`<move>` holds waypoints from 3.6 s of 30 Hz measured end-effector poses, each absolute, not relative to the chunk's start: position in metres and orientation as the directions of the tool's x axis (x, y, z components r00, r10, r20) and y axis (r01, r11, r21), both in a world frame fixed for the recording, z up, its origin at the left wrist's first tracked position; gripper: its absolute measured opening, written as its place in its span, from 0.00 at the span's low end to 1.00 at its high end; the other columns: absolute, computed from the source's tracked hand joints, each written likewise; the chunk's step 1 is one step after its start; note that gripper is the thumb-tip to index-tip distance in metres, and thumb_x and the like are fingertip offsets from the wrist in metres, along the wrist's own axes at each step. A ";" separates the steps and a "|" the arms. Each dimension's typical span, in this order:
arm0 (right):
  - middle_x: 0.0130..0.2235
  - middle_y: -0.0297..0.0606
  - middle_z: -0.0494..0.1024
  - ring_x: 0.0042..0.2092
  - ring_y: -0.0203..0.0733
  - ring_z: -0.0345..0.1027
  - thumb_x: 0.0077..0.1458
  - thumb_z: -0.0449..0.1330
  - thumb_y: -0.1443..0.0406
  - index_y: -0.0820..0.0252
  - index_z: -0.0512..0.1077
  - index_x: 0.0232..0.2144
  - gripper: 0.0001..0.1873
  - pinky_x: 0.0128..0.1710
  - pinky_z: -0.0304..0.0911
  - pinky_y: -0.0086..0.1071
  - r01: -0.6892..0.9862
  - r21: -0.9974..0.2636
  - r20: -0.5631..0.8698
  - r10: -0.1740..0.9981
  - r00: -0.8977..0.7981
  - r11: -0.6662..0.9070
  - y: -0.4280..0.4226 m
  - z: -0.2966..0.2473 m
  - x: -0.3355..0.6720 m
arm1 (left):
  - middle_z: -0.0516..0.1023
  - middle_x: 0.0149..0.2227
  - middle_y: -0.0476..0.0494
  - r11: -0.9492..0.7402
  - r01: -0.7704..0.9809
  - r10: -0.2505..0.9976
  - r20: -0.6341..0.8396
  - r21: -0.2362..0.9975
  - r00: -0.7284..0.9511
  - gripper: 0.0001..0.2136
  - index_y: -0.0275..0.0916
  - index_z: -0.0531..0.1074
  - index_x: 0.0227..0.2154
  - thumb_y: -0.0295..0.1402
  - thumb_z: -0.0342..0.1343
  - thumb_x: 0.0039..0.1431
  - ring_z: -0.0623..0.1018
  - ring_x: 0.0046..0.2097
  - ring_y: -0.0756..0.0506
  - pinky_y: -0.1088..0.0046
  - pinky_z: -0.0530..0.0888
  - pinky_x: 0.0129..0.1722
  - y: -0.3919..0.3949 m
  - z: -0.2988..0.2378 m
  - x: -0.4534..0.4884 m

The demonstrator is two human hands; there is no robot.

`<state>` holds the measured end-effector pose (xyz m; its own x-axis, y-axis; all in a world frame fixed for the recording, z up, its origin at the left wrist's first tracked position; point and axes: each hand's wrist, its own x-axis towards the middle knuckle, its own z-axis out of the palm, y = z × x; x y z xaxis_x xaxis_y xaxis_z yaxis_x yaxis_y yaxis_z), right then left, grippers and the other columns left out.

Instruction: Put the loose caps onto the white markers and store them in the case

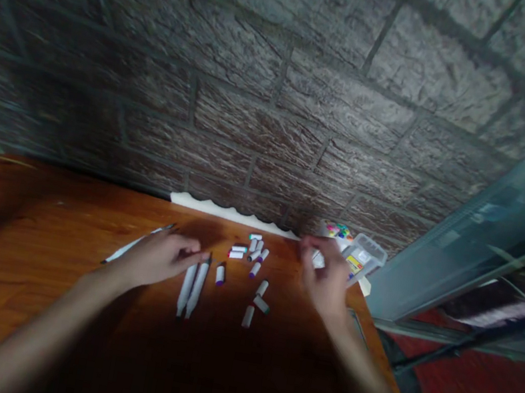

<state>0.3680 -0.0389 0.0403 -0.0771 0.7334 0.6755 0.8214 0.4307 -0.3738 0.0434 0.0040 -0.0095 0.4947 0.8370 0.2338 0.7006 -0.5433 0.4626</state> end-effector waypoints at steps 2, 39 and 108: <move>0.35 0.37 0.83 0.39 0.42 0.75 0.61 0.58 0.61 0.53 0.79 0.35 0.09 0.44 0.69 0.36 0.751 -0.347 0.637 0.729 -0.252 0.562 -0.050 0.019 0.334 | 0.67 0.18 0.51 -0.519 0.719 0.847 0.165 0.463 0.505 0.21 0.40 0.70 0.17 0.46 0.52 0.61 0.64 0.22 0.50 0.74 0.56 0.25 0.005 -0.010 0.042; 0.23 0.28 0.68 0.23 0.28 0.55 0.49 0.69 0.53 0.59 0.79 0.30 0.15 0.21 0.51 0.25 -0.260 -0.946 -0.142 0.967 -0.211 -0.195 -0.075 -0.013 0.305 | 0.68 0.24 0.52 -0.077 0.249 0.600 -0.154 0.966 0.785 0.14 0.34 0.73 0.32 0.40 0.51 0.67 0.67 0.26 0.53 0.79 0.65 0.26 -0.047 -0.005 0.111; 0.39 0.34 0.83 0.34 0.38 0.74 0.50 0.70 0.60 0.50 0.81 0.35 0.07 0.35 0.73 0.34 -0.056 -0.985 0.163 0.985 0.052 0.166 -0.068 -0.003 0.331 | 0.81 0.33 0.48 0.082 -0.214 0.891 0.024 0.973 0.453 0.10 0.35 0.72 0.35 0.29 0.66 0.54 0.82 0.37 0.48 0.74 0.80 0.38 -0.035 -0.018 0.123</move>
